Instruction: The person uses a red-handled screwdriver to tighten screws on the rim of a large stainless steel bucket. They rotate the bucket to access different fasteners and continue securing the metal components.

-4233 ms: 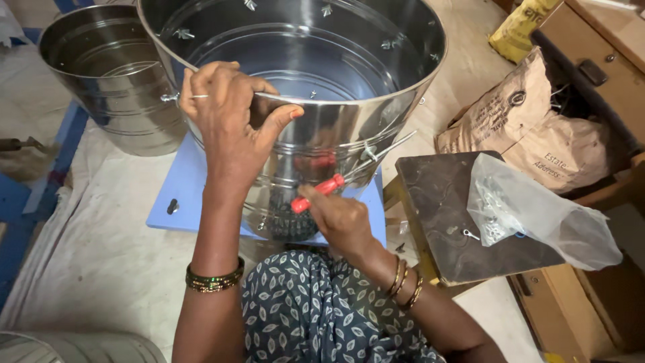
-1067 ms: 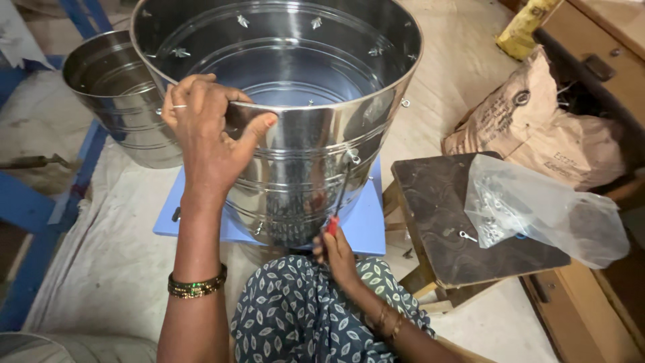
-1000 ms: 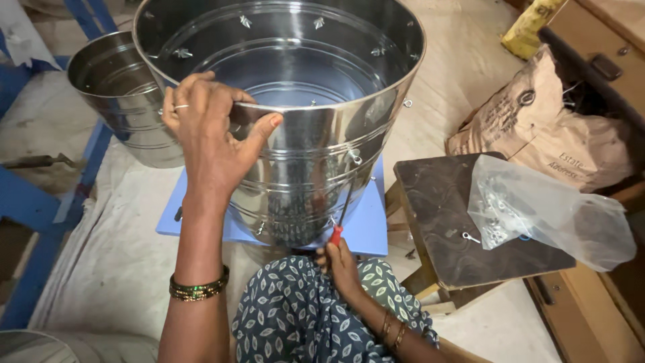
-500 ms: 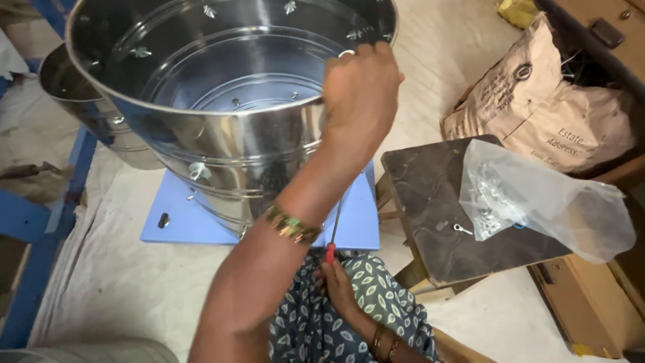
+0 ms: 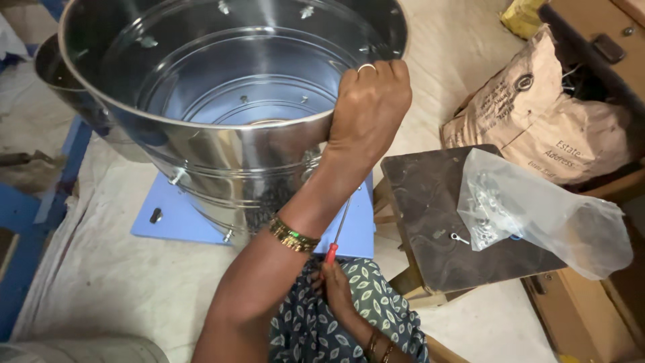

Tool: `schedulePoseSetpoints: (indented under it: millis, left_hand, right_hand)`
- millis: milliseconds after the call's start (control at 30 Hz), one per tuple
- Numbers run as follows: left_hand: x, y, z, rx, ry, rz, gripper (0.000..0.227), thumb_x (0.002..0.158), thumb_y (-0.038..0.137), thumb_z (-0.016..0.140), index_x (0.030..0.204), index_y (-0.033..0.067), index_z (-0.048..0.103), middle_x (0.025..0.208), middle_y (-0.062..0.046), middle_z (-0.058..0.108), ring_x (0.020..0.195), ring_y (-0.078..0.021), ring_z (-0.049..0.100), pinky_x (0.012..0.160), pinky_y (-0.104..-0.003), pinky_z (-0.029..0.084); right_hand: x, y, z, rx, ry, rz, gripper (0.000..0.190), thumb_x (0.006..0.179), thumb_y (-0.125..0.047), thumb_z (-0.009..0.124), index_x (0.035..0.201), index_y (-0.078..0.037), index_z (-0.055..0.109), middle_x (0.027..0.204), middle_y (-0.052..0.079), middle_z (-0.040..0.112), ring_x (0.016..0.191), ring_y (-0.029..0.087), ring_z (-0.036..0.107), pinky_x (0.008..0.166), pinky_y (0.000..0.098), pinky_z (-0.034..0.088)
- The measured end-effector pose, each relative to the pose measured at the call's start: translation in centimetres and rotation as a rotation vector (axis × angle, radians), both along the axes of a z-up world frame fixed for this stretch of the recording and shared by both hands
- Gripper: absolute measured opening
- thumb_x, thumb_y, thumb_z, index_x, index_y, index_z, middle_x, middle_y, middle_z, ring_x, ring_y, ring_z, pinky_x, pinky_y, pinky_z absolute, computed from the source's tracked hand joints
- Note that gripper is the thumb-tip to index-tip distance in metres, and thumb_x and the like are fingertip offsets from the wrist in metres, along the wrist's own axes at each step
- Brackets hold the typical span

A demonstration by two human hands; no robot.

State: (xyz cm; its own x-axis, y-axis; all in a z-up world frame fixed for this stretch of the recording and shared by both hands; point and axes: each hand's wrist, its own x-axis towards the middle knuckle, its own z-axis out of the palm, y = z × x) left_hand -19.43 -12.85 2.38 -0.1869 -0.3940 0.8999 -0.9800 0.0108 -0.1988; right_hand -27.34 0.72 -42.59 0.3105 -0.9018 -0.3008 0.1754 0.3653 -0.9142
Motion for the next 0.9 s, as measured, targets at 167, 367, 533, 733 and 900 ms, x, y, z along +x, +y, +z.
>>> schedulePoseSetpoints:
  millis: [167,367,533,733,900]
  left_hand:
    - [3.4,5.6,0.5,0.063,-0.029,-0.142,0.015,0.085,0.024,0.070,0.081,0.0137,0.060,0.070,-0.001,0.061,0.066,-0.0175,0.064,0.065,-0.033,0.048]
    - [9.7,10.3,2.0,0.177,-0.054,-0.329,0.041,0.095,0.047,0.077,0.082,0.0109,0.062,0.064,-0.002,0.062,0.057,-0.0177,0.062,0.060,-0.035,0.048]
    - [14.3,13.2,2.4,0.112,-0.051,-0.405,0.041,0.093,0.047,0.080,0.083,0.0122,0.061,0.071,-0.004,0.065,0.066,-0.0223,0.066,0.064,-0.037,0.048]
    - [15.2,13.7,2.1,0.121,-0.023,-0.433,0.045,0.091,0.052,0.080,0.083,0.0115,0.062,0.070,-0.003,0.064,0.066,-0.0238,0.065,0.066,-0.039,0.048]
    - [15.0,13.4,1.7,0.071,0.022,-0.453,0.042,0.092,0.050,0.079,0.084,0.0123,0.062,0.071,-0.001,0.062,0.068,-0.0218,0.064,0.067,-0.038,0.046]
  right_hand:
    - [-0.1,0.4,2.7,-0.079,-0.049,-0.085,0.030,0.104,-0.033,0.046,0.113,-0.006,0.057,0.088,0.006,0.068,0.071,0.012,0.062,0.060,0.0252,0.051]
    - [-2.1,1.7,11.0,-0.222,0.014,-0.203,0.031,0.103,-0.023,0.040,0.121,-0.002,0.054,0.092,0.007,0.070,0.074,0.015,0.066,0.065,0.0310,0.059]
    - [-5.7,0.2,19.6,-0.468,0.162,-0.333,0.032,0.103,-0.016,0.045,0.127,-0.001,0.061,0.093,0.010,0.068,0.073,0.016,0.064,0.064,0.0314,0.058]
    - [-13.1,-0.6,28.7,-0.931,0.292,-0.404,0.035,0.104,-0.013,0.060,0.136,0.001,0.062,0.118,0.009,0.067,0.096,0.015,0.067,0.083,0.0286,0.058]
    - [-18.0,-0.2,34.5,-1.197,0.381,-0.389,0.017,0.110,0.003,0.071,0.123,0.005,0.060,0.113,0.012,0.062,0.095,0.019,0.067,0.085,0.0339,0.060]
